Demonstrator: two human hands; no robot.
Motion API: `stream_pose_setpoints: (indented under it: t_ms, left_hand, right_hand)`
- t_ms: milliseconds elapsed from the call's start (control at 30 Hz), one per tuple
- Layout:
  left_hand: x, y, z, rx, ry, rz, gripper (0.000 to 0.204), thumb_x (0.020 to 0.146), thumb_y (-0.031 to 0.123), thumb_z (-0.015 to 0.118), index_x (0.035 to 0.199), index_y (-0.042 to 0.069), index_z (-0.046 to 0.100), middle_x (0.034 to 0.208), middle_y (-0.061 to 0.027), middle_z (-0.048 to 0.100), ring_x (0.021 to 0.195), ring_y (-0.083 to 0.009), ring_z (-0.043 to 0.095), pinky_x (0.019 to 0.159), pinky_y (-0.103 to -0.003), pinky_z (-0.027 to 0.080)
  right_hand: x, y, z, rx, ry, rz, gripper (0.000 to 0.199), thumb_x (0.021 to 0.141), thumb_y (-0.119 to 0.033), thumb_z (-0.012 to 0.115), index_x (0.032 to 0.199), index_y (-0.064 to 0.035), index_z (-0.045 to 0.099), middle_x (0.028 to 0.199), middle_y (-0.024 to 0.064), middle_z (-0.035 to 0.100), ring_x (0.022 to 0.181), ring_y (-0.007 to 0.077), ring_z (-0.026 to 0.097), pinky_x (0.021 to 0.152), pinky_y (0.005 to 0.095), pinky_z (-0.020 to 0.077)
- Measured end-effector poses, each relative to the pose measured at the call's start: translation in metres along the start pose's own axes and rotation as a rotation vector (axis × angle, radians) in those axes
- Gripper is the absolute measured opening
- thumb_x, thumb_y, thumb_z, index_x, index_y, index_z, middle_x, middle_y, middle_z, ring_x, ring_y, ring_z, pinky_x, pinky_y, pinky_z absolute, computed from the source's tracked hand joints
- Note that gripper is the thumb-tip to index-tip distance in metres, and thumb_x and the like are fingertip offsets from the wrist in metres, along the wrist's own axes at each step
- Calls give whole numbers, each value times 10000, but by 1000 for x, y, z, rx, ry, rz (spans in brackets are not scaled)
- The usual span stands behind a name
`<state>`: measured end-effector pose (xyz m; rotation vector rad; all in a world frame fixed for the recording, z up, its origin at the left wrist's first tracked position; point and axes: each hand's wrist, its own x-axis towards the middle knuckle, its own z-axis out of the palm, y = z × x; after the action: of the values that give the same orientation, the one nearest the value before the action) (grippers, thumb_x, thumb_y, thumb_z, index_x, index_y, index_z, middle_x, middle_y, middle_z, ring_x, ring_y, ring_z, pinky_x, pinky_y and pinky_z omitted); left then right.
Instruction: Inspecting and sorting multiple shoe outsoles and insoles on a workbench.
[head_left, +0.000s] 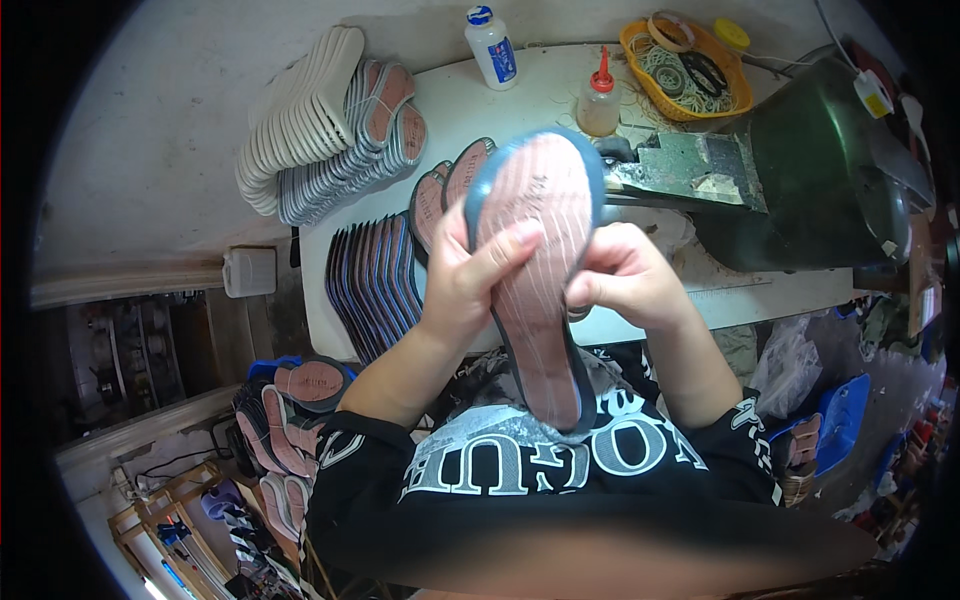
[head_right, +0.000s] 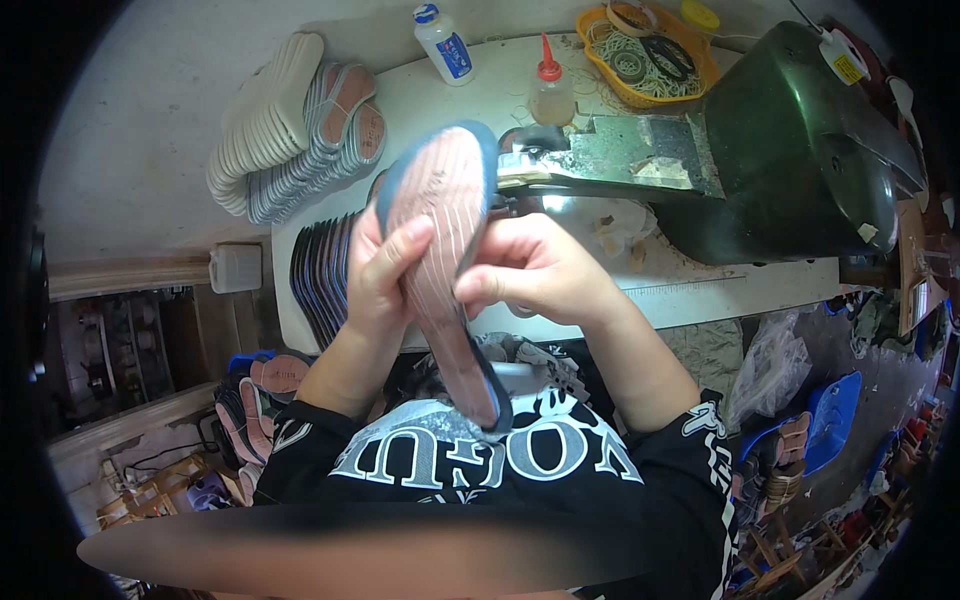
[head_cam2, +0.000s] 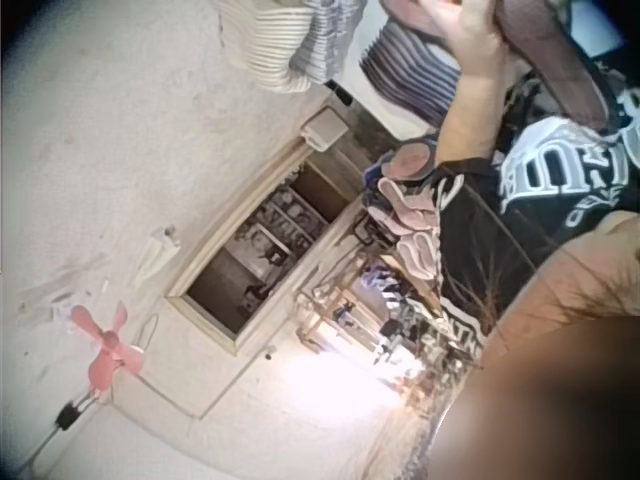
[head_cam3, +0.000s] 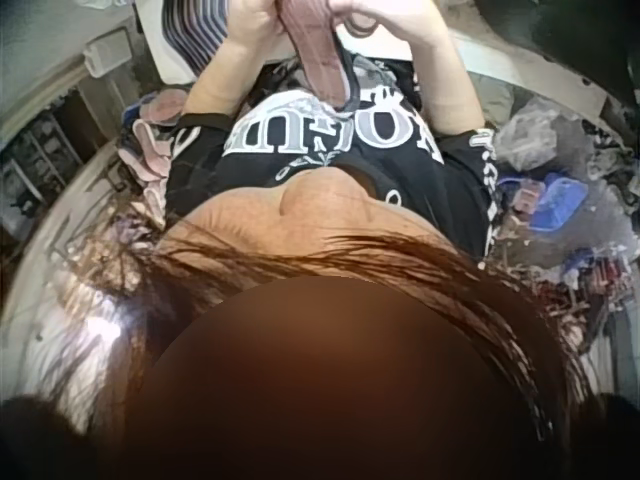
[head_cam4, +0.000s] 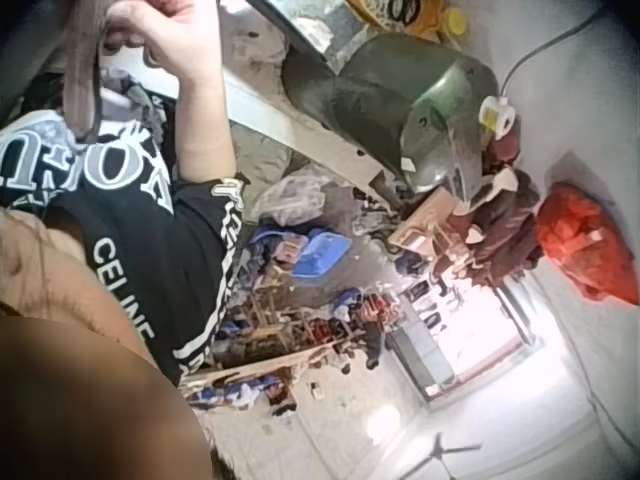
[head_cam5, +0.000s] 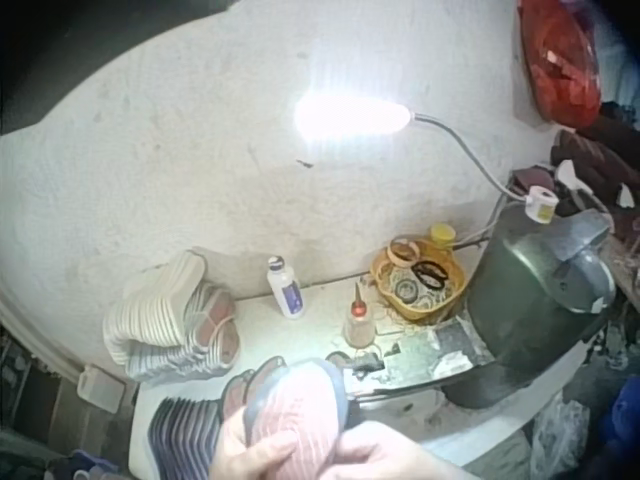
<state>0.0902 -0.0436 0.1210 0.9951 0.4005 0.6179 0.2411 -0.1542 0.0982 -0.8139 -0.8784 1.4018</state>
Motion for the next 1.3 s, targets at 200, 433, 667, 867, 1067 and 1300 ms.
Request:
stream_pose_setpoints:
  t_ms: [200, 433, 667, 867, 1067, 1300]
  left_hand:
    - [22, -30, -4, 265, 200, 277, 263, 848, 53, 656, 1085, -23, 572, 1017, -75, 636, 899, -116, 608, 831, -259, 483]
    - [54, -28, -7, 106, 262, 13, 272, 852, 143, 665, 1056, -20, 591, 1017, -84, 631, 904, -138, 613, 820, -264, 481]
    - [61, -21, -8, -93, 218, -95, 326, 901, 166, 582, 1140, -55, 560, 1030, -123, 648, 874, -187, 652, 811, -285, 515]
    - [23, -16, 2, -65, 74, -135, 332, 898, 156, 582, 1157, -49, 545, 1034, -118, 641, 881, -163, 641, 797, -279, 511]
    - [19, -23, -3, -16, 137, 0, 305, 882, 111, 607, 1141, -44, 568, 1056, -93, 634, 908, -136, 616, 823, -261, 485]
    - [46, -41, -11, 223, 231, 119, 382, 851, 126, 661, 1174, -32, 532, 1099, -92, 594, 999, -158, 578, 913, -280, 439]
  right_hand:
    - [9, -4, 8, -765, 391, -104, 219, 915, -149, 603, 768, -2, 673, 624, -11, 574, 551, 39, 493, 493, 199, 394]
    - [-10, 21, -16, 145, 300, 175, 392, 976, -345, 495, 949, 20, 636, 858, 30, 649, 740, 59, 576, 638, 193, 447]
    - [-23, 22, -11, 291, 264, 86, 637, 987, -508, 318, 927, 36, 643, 861, 121, 682, 784, 169, 655, 774, 280, 515]
    - [5, 25, -14, 323, 46, -21, 285, 848, -259, 693, 950, 3, 642, 793, 72, 656, 639, 127, 625, 553, 233, 523]
    - [7, -2, -16, 61, 10, 209, 300, 847, -296, 694, 882, 1, 675, 722, 30, 637, 586, 97, 598, 553, 225, 520]
    - [17, -9, -19, -347, 348, 63, 290, 914, -253, 612, 769, -13, 687, 615, -47, 564, 523, 6, 436, 473, 176, 336]
